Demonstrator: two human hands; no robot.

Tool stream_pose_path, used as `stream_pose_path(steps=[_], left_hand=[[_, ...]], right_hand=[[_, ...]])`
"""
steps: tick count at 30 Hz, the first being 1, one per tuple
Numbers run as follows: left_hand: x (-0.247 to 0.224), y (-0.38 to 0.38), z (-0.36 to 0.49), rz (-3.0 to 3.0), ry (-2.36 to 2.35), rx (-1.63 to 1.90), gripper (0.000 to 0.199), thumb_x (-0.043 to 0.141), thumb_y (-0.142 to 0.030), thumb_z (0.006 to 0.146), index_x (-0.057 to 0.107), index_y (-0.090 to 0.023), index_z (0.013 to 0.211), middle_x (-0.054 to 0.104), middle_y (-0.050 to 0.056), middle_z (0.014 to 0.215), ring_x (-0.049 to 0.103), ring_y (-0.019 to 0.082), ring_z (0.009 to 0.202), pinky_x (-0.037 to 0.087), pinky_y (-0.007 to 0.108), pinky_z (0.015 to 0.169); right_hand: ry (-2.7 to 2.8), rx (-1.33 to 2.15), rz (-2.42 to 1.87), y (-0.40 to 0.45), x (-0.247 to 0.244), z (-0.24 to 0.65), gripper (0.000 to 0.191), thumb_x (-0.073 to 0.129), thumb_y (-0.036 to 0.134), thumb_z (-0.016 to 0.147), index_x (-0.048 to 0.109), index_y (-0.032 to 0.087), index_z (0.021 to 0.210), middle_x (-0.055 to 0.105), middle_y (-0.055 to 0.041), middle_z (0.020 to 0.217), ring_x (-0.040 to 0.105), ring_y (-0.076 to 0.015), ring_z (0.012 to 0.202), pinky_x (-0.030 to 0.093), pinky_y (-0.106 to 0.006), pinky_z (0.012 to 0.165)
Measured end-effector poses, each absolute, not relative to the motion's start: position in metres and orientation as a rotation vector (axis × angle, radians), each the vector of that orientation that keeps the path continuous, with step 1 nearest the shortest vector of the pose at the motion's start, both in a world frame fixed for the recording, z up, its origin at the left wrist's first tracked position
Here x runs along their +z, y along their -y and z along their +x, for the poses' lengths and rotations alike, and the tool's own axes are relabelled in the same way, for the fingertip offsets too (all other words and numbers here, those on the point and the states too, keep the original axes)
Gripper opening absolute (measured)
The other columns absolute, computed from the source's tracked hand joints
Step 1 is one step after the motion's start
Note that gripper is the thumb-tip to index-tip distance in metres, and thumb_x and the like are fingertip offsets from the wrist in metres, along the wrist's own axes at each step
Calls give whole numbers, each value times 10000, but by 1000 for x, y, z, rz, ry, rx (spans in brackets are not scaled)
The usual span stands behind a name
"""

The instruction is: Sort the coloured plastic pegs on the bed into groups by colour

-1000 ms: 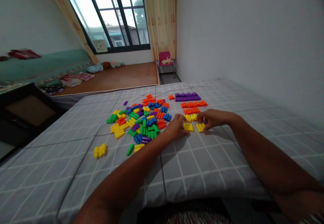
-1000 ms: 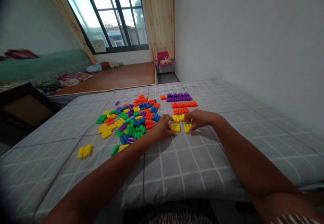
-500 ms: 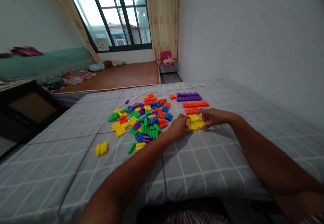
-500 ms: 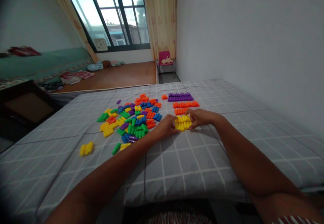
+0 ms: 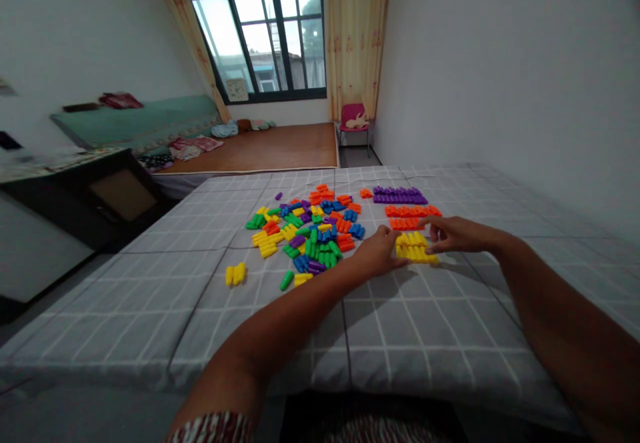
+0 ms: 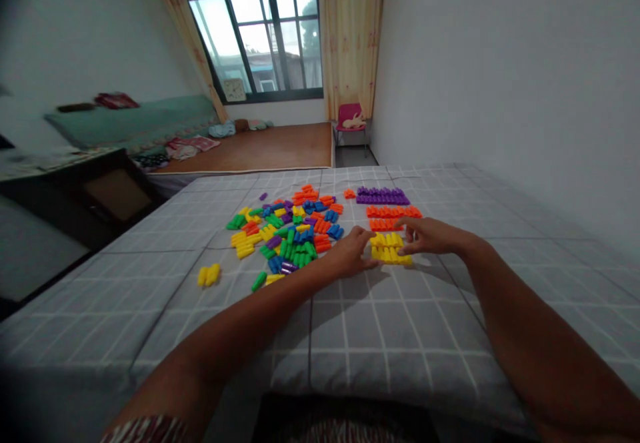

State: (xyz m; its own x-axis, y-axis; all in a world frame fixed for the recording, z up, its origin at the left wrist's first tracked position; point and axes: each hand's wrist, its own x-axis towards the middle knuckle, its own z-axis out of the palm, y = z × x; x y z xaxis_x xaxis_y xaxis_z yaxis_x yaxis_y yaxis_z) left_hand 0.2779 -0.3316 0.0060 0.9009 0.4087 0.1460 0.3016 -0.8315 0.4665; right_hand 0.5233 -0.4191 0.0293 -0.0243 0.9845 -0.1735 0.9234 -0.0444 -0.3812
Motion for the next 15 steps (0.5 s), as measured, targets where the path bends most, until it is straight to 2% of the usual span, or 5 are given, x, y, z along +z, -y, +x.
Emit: stream_pose_path(steps=[3, 7, 11, 13, 15], left_hand=[[29, 307, 247, 2745, -415, 300, 391, 601, -380, 852, 613, -194, 1196, 601, 113, 1209, 608, 258, 1076, 486, 356, 919], [45, 251, 181, 2772, -490, 281, 242, 559, -272, 860, 693, -216, 1053, 685, 72, 1112, 624, 231, 1048, 459, 344, 955], [36, 205, 115, 2729, -520, 187, 314, 666, -254, 773, 693, -220, 1084, 686, 62, 1148, 615, 217, 1087, 439, 318, 987], [28, 193, 92, 2675, -559, 238, 364, 656, -268, 782, 672, -216, 1142, 668, 67, 1200, 607, 204, 1103, 436, 304, 993], [22, 185, 77, 2661, -634, 309, 343, 624, -263, 799, 678, -211, 1134, 669, 67, 1199, 604, 199, 1100, 435, 308, 997]], right_hand=[[2067, 462, -2028, 410, 44, 508, 524, 498, 660, 800, 623, 207, 1031, 663, -69, 811, 603, -224, 718, 419, -320, 649], [2269, 444, -1855, 389, 58, 460, 423, 481, 592, 853, 662, 219, 942, 688, -77, 860, 612, -220, 760, 434, -316, 679], [2370, 425, -1614, 355, 52, 399, 371, 497, 480, 887, 646, 228, 1114, 673, -103, 1087, 624, -241, 940, 465, -339, 806], [2407, 391, -1495, 334, 44, 371, 411, 539, 422, 875, 596, 224, 1231, 615, -126, 1232, 592, -259, 1071, 452, -368, 896], [2450, 381, -1412, 315, 34, 348, 437, 584, 357, 850, 578, 206, 1260, 592, -143, 1262, 570, -265, 1119, 440, -382, 934]])
